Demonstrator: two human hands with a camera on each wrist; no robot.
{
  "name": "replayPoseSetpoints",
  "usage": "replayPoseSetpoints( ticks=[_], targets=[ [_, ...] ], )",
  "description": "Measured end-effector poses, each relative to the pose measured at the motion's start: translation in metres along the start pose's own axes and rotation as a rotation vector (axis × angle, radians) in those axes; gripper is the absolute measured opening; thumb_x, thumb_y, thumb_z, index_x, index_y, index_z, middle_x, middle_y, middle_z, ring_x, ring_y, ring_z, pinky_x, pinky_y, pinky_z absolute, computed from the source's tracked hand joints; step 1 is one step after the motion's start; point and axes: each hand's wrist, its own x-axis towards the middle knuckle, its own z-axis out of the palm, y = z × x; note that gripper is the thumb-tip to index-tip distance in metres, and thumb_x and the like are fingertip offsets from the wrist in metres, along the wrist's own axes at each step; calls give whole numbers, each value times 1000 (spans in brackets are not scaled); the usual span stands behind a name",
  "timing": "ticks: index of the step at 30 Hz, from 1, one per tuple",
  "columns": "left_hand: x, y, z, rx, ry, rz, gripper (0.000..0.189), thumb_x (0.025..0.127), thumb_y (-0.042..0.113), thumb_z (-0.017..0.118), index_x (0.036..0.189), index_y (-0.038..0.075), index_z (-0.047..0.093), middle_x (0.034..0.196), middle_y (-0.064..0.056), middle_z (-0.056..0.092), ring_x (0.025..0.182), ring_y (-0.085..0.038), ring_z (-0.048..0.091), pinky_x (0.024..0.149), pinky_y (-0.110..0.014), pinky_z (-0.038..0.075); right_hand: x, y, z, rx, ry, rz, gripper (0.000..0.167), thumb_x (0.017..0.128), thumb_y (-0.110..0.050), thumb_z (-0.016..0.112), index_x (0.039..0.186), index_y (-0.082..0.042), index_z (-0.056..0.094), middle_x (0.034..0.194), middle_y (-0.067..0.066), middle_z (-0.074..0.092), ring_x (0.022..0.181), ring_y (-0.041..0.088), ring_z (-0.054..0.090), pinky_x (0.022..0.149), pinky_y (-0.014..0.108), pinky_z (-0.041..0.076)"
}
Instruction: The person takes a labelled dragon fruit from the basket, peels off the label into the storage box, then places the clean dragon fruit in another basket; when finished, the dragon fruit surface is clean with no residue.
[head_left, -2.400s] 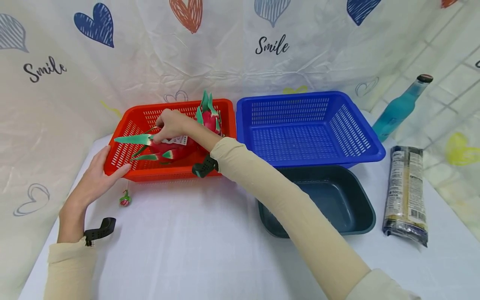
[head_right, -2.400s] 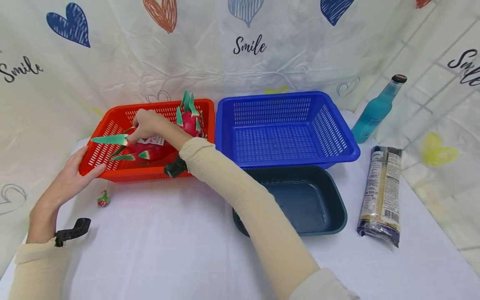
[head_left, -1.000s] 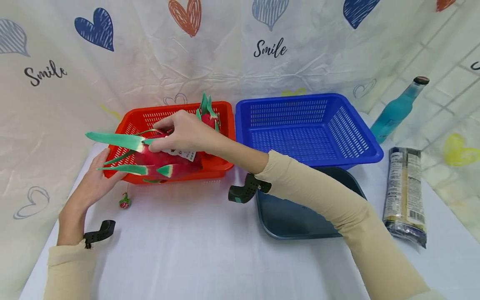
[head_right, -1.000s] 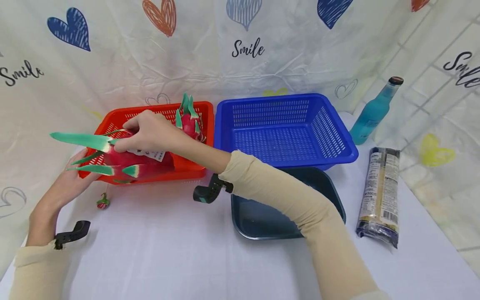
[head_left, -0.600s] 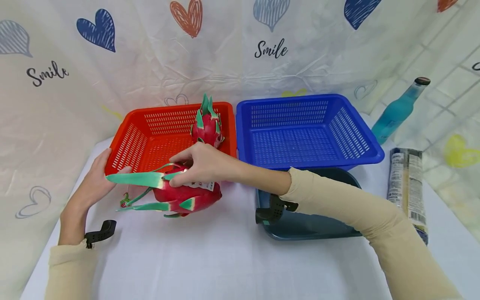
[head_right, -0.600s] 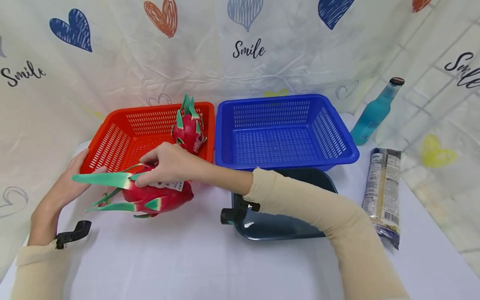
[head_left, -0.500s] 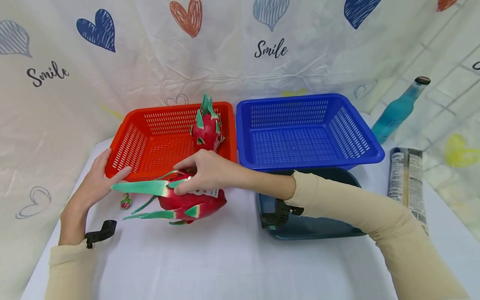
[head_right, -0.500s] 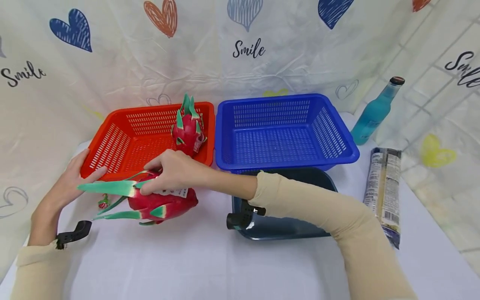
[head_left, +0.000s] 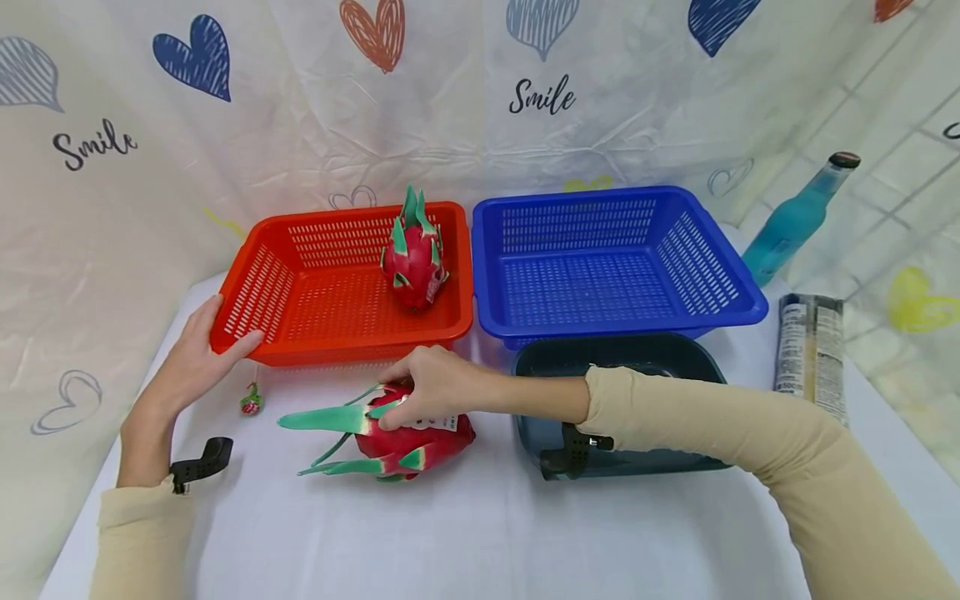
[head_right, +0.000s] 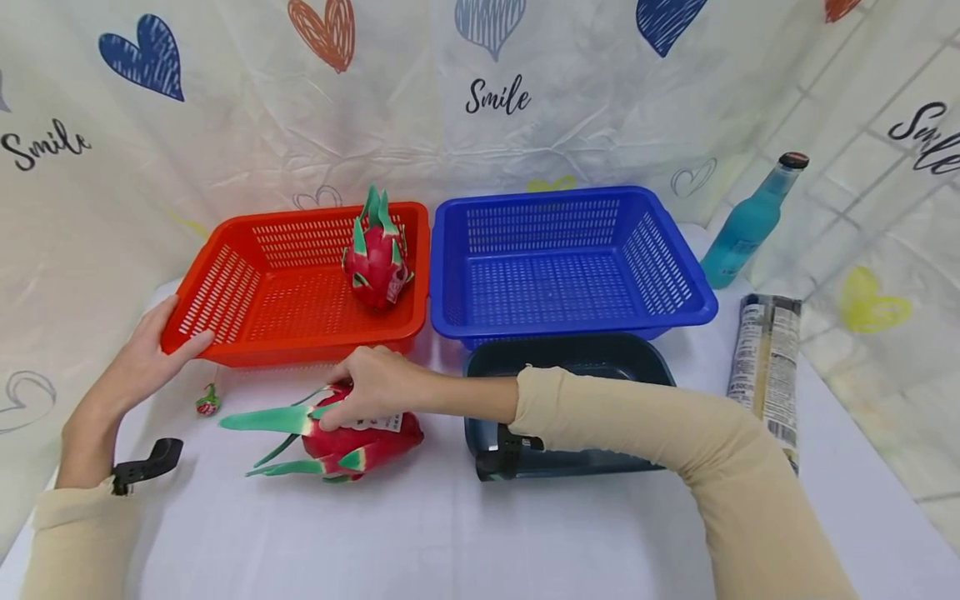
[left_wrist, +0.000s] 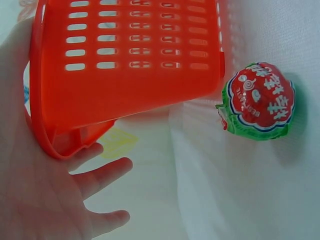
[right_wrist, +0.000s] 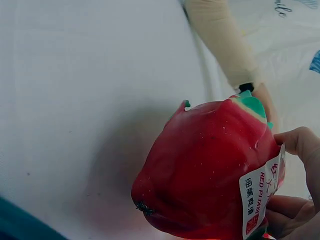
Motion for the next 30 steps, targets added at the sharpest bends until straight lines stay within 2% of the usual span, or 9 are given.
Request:
replayPoseSetpoints(
  ticks=[5, 9, 13, 18, 22, 30],
  targets=[
    [1, 0, 0, 10, -4, -8, 97, 92, 53, 53, 156, 12, -6, 158, -28, 11, 131, -49, 28, 90, -68, 45, 3, 7, 4, -18, -6, 7, 53, 82, -31, 73, 130, -13, 63, 112, 1, 73, 98, 9, 60, 70, 13, 51],
    [1, -1, 1, 12, -8, -11, 97, 92, 54, 53, 156, 12, -6, 158, -28, 12, 131, -48, 28, 91, -68, 45, 4, 7, 6, -28, -10, 22, 54, 82, -32, 73, 131, -13, 62, 111, 0, 73, 96, 9, 61, 70, 14, 52],
    [1, -1, 0, 10, -8, -16, 97, 92, 55, 53, 156, 13, -7, 159, -27, 9, 132, -49, 28, 92, -68, 44, 3, 5, 13, -94, -29, 18, 58, 82, -36, 72, 135, -15, 58, 109, -3, 71, 96, 7, 57, 71, 16, 51],
    [2, 0, 0, 10, -10, -18, 97, 92, 55, 53, 156, 14, -7, 159, -27, 8, 132, -49, 27, 92, -69, 43, 0, 3, 22, -174, -33, -42, 60, 83, -39, 70, 136, -15, 56, 118, -5, 67, 103, 7, 55, 78, 16, 49],
    [2, 1, 0, 15, -16, -14, 97, 92, 54, 53, 156, 14, -7, 159, -27, 9, 131, -49, 28, 91, -69, 44, -3, 3, 26, -180, -23, -54, 61, 83, -39, 71, 137, -15, 55, 120, -5, 66, 104, 7, 55, 79, 16, 50],
    [2, 0, -1, 35, -14, -21, 96, 92, 55, 51, 156, 13, -7, 159, -27, 8, 132, -50, 27, 92, -71, 42, -8, 4, 32, -208, -44, -64, 66, 86, -42, 68, 142, -14, 48, 133, -1, 58, 121, 12, 50, 92, 22, 50]
  ],
)
